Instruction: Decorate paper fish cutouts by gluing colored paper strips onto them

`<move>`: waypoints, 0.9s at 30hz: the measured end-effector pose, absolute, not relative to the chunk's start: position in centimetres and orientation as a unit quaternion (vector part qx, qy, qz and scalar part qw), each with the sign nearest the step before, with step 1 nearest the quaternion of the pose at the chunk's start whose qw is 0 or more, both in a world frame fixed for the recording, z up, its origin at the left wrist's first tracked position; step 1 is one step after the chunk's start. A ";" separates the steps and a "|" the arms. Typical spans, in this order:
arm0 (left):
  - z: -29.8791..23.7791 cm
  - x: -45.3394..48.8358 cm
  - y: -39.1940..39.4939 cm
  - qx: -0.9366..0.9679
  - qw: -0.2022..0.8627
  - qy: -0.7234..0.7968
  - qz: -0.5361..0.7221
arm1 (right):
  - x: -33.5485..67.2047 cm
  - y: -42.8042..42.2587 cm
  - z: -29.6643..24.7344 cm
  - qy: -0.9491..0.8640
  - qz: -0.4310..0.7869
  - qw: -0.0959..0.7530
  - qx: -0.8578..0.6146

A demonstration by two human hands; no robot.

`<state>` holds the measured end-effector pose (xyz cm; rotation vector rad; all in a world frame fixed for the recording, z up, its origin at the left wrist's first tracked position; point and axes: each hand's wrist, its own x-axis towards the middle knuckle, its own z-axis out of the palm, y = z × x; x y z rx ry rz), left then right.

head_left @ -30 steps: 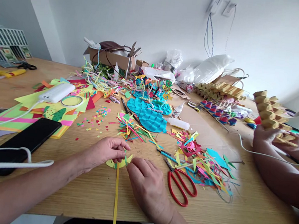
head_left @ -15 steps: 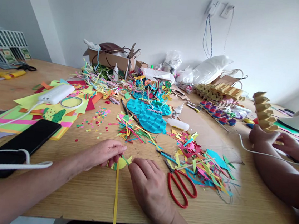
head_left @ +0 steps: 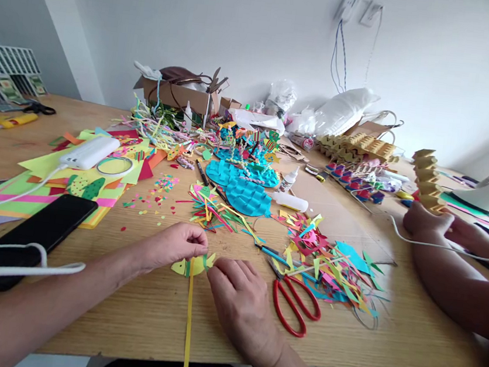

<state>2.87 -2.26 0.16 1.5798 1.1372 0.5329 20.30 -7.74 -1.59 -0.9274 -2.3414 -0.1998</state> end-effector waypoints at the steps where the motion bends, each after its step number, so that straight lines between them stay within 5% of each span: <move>1: 0.1 2.9 -2.1 0.671 0.523 0.474 0.227 | 20.3 -7.7 -1.7 -0.884 -0.079 0.299 -0.350; 27: -2.4 1.9 -1.5 0.802 0.306 0.465 0.215 | 19.1 -7.6 -3.5 -0.913 -0.084 0.195 -0.349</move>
